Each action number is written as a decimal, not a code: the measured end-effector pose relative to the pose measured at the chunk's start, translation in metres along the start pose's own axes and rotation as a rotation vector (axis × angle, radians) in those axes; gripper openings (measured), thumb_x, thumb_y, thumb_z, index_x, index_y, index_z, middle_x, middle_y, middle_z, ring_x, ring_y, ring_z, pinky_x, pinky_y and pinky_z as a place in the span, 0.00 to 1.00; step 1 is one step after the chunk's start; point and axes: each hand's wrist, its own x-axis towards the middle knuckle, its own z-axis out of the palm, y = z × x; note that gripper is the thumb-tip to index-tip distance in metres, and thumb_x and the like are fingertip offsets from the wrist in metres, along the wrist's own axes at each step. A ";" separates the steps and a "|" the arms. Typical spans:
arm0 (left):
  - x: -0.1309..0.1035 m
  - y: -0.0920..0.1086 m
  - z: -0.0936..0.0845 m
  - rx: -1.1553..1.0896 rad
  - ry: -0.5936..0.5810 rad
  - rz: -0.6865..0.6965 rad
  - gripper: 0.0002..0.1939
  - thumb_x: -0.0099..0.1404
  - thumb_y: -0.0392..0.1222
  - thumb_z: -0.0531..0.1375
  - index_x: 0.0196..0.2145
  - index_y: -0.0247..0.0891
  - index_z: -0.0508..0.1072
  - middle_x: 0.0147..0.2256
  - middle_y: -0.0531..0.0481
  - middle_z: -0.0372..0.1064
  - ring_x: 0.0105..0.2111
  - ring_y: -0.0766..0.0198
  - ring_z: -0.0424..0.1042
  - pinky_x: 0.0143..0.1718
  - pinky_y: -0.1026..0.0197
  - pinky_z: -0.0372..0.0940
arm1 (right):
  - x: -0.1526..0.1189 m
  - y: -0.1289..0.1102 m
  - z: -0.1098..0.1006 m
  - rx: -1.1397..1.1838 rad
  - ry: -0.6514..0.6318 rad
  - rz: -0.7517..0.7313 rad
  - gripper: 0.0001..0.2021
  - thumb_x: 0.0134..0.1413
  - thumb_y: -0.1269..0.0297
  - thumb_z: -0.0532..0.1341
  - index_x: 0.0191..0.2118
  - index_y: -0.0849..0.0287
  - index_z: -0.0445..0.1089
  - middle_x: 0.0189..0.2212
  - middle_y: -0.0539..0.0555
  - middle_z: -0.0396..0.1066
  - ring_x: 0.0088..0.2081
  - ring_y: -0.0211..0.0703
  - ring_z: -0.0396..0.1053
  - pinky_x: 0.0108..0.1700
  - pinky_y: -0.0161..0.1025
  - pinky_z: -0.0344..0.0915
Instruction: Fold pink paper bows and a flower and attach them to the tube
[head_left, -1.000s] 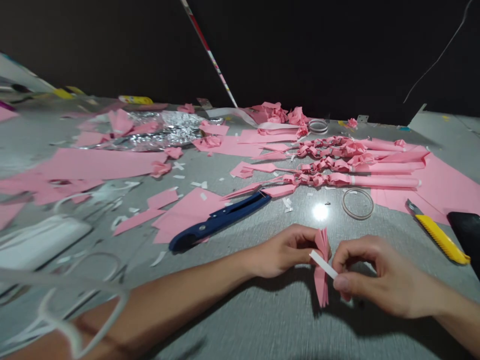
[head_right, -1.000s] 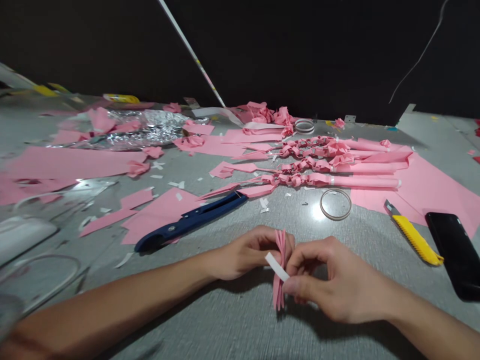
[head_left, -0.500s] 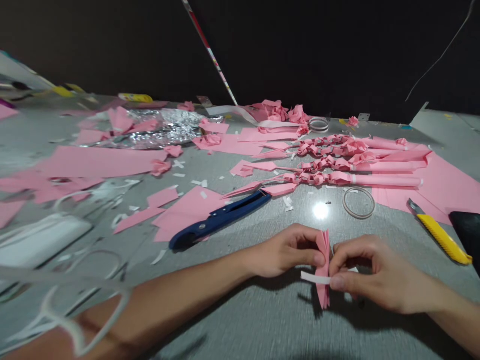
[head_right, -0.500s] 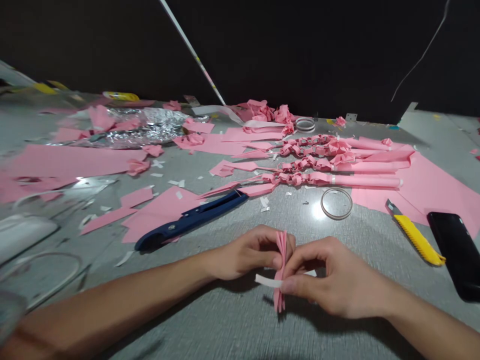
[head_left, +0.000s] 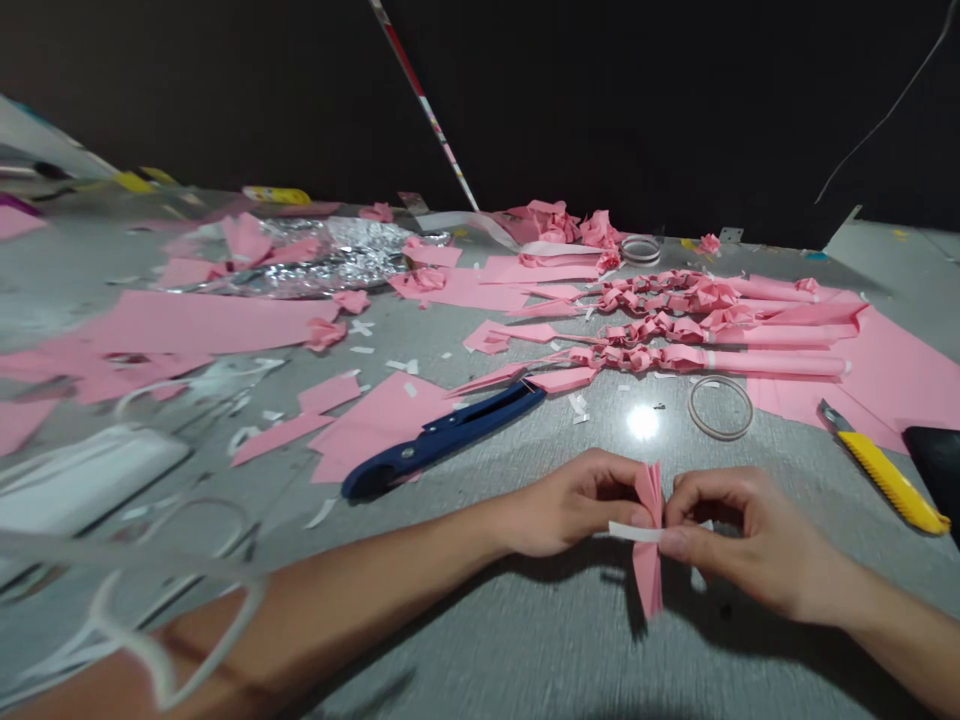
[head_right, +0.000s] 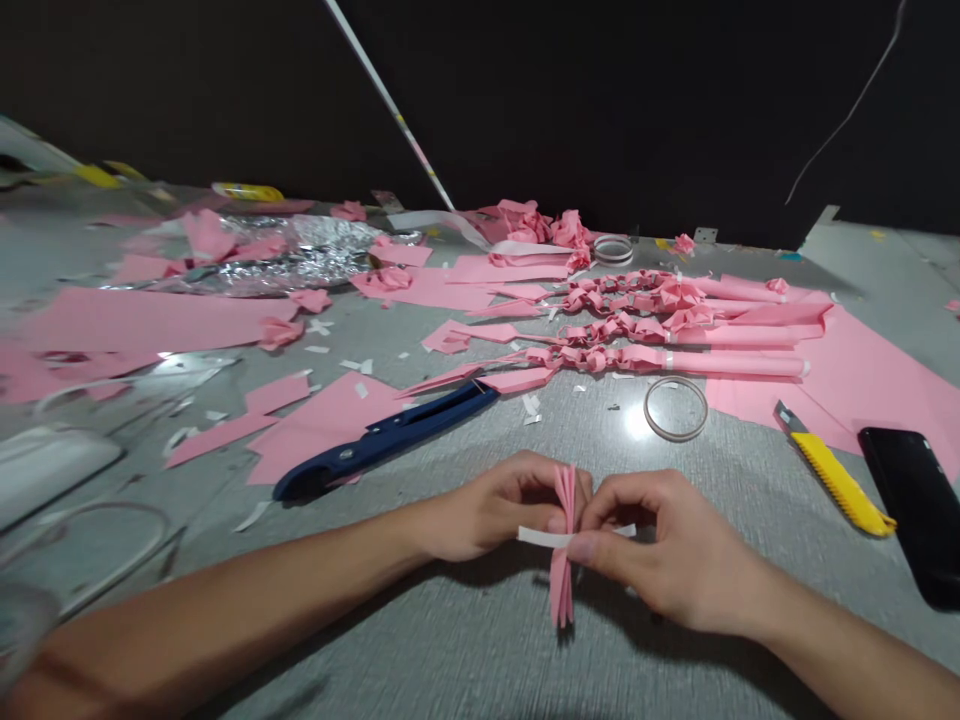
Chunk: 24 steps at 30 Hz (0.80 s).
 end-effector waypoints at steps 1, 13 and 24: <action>0.000 0.000 0.000 -0.002 0.000 0.002 0.24 0.64 0.60 0.74 0.31 0.34 0.77 0.29 0.53 0.68 0.31 0.66 0.63 0.37 0.60 0.58 | 0.000 0.000 0.000 -0.004 -0.004 0.002 0.18 0.60 0.46 0.72 0.31 0.57 0.77 0.27 0.48 0.73 0.30 0.38 0.65 0.37 0.37 0.64; 0.000 0.004 0.001 0.022 -0.039 0.015 0.24 0.65 0.60 0.73 0.31 0.34 0.77 0.29 0.54 0.67 0.31 0.66 0.62 0.38 0.61 0.59 | -0.001 0.002 0.001 -0.047 0.014 -0.047 0.12 0.63 0.56 0.70 0.31 0.57 0.77 0.27 0.47 0.74 0.30 0.37 0.67 0.38 0.37 0.65; -0.001 0.004 0.001 0.043 -0.019 0.032 0.25 0.65 0.61 0.73 0.30 0.34 0.77 0.29 0.53 0.68 0.31 0.65 0.63 0.37 0.62 0.59 | -0.008 0.006 0.009 -0.271 0.151 -0.100 0.09 0.63 0.58 0.69 0.35 0.57 0.78 0.28 0.50 0.76 0.27 0.39 0.70 0.30 0.35 0.66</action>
